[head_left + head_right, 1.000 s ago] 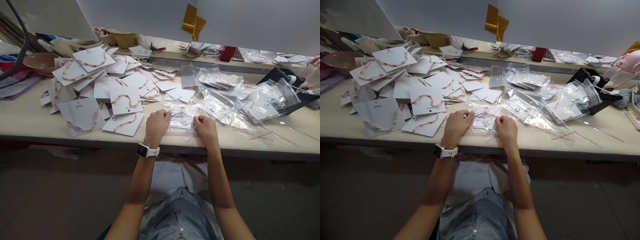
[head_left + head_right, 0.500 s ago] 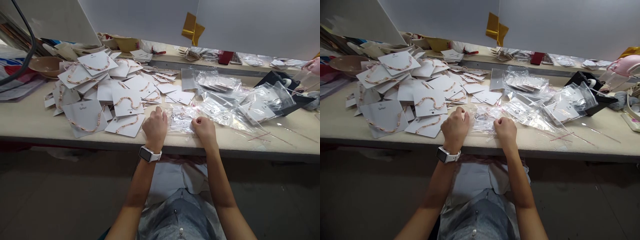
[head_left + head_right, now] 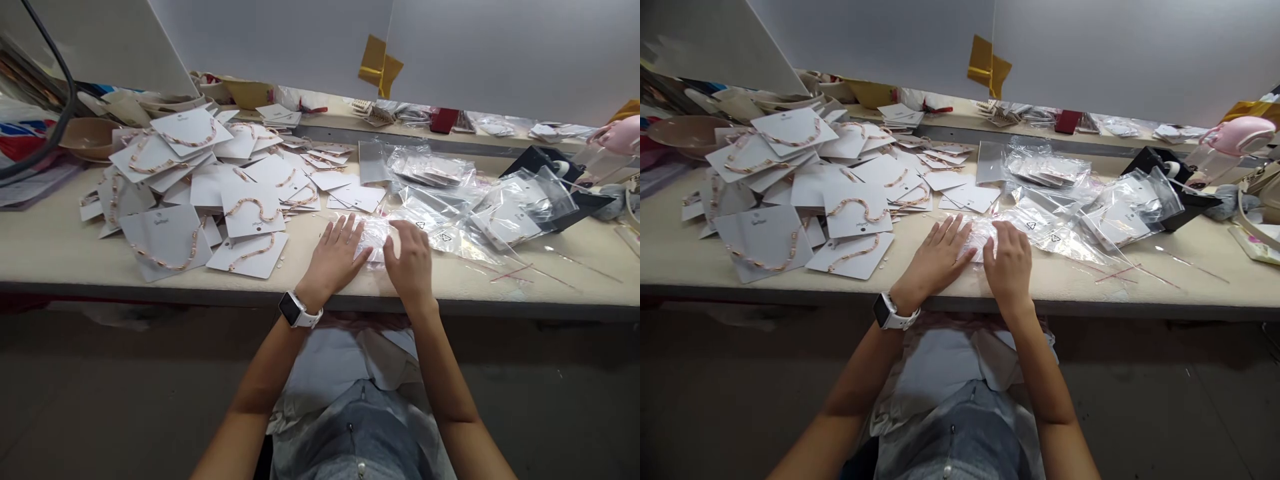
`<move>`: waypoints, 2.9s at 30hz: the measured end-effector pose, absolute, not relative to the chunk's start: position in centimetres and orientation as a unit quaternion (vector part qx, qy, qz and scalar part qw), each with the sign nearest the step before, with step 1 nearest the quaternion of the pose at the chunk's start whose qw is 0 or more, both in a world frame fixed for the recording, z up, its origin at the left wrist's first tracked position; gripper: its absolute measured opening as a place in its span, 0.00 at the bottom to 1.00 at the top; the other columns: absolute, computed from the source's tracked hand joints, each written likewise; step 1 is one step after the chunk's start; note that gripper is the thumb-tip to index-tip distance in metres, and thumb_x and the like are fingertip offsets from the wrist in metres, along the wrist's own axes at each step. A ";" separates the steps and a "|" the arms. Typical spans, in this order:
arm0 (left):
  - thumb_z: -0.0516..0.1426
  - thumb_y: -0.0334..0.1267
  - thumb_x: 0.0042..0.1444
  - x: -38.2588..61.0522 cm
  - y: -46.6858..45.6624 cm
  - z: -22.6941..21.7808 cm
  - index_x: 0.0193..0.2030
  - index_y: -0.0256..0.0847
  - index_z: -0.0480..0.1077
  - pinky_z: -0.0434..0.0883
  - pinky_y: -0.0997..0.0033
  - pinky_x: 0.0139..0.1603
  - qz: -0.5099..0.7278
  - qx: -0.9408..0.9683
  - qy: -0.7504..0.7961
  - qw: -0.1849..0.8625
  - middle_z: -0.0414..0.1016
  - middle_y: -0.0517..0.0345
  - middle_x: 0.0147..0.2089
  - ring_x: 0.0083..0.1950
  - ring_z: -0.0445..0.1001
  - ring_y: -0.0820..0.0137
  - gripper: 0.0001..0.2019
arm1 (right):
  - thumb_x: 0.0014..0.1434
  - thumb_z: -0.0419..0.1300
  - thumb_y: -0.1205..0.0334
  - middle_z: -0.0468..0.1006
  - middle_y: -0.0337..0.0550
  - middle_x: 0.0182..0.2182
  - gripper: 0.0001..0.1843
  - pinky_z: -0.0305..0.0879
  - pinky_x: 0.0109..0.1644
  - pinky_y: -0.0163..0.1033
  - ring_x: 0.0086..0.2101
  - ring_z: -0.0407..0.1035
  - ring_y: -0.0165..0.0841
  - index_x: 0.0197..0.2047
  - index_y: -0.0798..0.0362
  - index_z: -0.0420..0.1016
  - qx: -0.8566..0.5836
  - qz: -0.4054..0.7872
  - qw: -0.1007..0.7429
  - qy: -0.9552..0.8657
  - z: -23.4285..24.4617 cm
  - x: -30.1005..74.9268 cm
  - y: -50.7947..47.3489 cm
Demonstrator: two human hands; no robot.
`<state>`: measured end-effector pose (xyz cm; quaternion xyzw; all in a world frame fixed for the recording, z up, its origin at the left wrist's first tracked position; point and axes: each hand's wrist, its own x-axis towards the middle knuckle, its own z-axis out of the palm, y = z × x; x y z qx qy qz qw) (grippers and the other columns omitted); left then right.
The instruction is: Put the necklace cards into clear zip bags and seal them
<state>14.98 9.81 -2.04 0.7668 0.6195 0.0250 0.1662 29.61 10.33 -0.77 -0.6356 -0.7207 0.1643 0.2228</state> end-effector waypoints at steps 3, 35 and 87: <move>0.43 0.44 0.70 14.9 9.9 -2.0 0.74 0.35 0.47 0.45 0.50 0.77 0.022 0.758 0.622 0.196 0.40 0.46 0.76 0.77 0.41 0.57 0.29 | 0.69 0.41 0.57 0.55 0.50 0.70 0.31 0.42 0.73 0.49 0.69 0.48 0.39 0.70 0.60 0.57 -0.562 0.212 0.106 -0.792 -1.4 29.0 11.1; 0.58 0.29 0.62 10.1 7.3 -0.3 0.45 0.43 0.74 0.44 0.54 0.73 0.181 0.889 0.338 -0.249 0.80 0.61 0.44 0.56 0.73 0.65 0.07 | 0.65 0.51 0.60 0.77 0.45 0.43 0.10 0.70 0.47 0.43 0.42 0.72 0.35 0.42 0.50 0.73 -0.482 0.272 0.401 -0.730 0.4 34.9 12.1; 0.49 0.42 0.69 5.6 11.5 5.8 0.53 0.44 0.72 0.66 0.55 0.50 0.256 0.790 0.531 -0.167 0.75 0.54 0.36 0.43 0.74 0.59 0.14 | 0.64 0.50 0.69 0.76 0.44 0.27 0.12 0.56 0.32 0.38 0.27 0.68 0.34 0.41 0.54 0.75 -0.515 -0.024 0.213 -0.830 8.5 32.2 16.0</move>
